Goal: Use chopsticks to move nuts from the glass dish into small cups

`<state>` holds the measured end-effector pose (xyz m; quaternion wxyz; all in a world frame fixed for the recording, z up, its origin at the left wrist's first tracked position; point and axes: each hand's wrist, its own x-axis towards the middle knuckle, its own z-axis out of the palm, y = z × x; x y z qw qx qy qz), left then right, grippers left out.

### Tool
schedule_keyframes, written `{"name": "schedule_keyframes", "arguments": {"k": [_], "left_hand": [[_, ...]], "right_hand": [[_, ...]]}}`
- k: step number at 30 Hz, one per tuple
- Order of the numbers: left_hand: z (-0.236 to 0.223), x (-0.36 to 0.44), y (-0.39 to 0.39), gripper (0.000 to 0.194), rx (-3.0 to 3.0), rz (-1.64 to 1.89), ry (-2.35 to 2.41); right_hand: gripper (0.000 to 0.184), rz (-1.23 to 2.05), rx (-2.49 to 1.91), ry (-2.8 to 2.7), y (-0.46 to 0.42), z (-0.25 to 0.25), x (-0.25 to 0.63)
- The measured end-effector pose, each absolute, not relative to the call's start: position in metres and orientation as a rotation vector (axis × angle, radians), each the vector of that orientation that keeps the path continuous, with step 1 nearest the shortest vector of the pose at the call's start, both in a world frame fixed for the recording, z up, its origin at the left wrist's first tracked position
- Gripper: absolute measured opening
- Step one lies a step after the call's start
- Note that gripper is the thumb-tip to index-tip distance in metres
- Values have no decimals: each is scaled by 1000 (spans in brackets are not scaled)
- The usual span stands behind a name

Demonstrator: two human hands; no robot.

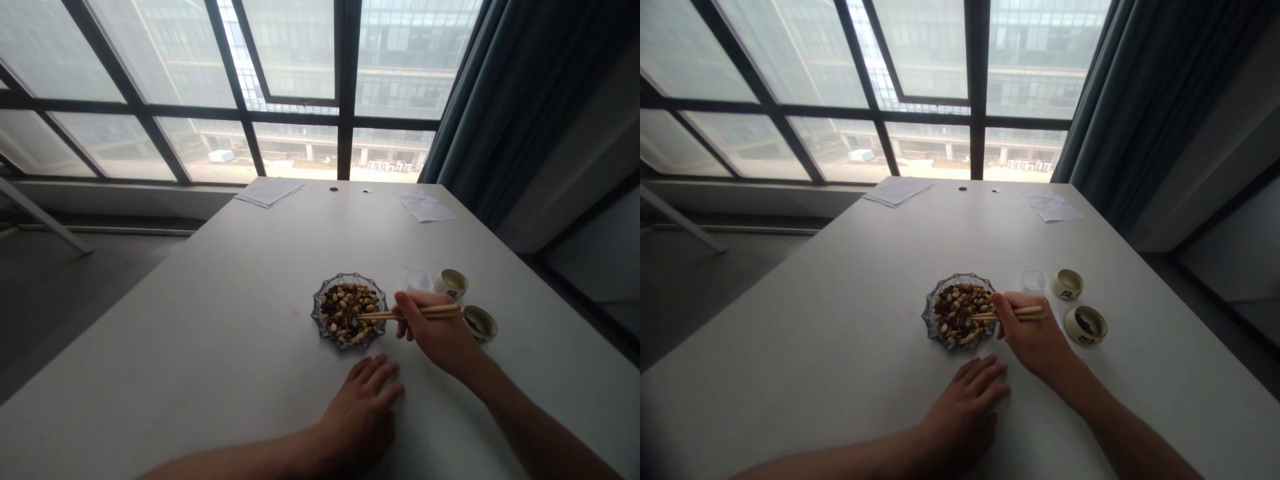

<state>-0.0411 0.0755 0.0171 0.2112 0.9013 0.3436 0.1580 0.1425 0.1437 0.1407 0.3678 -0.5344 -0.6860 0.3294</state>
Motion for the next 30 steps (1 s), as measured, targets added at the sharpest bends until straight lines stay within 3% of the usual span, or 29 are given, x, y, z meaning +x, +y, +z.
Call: {"name": "schedule_keyframes", "arguments": {"k": [11, 30], "left_hand": [[12, -40, 75, 46, 2518, 454, 956], [13, -40, 74, 46, 2518, 456, 969]], "right_hand": [[36, 1034, -1378, -1929, 141, 157, 142], [38, 1029, -1327, -1955, 145, 149, 142]]}}
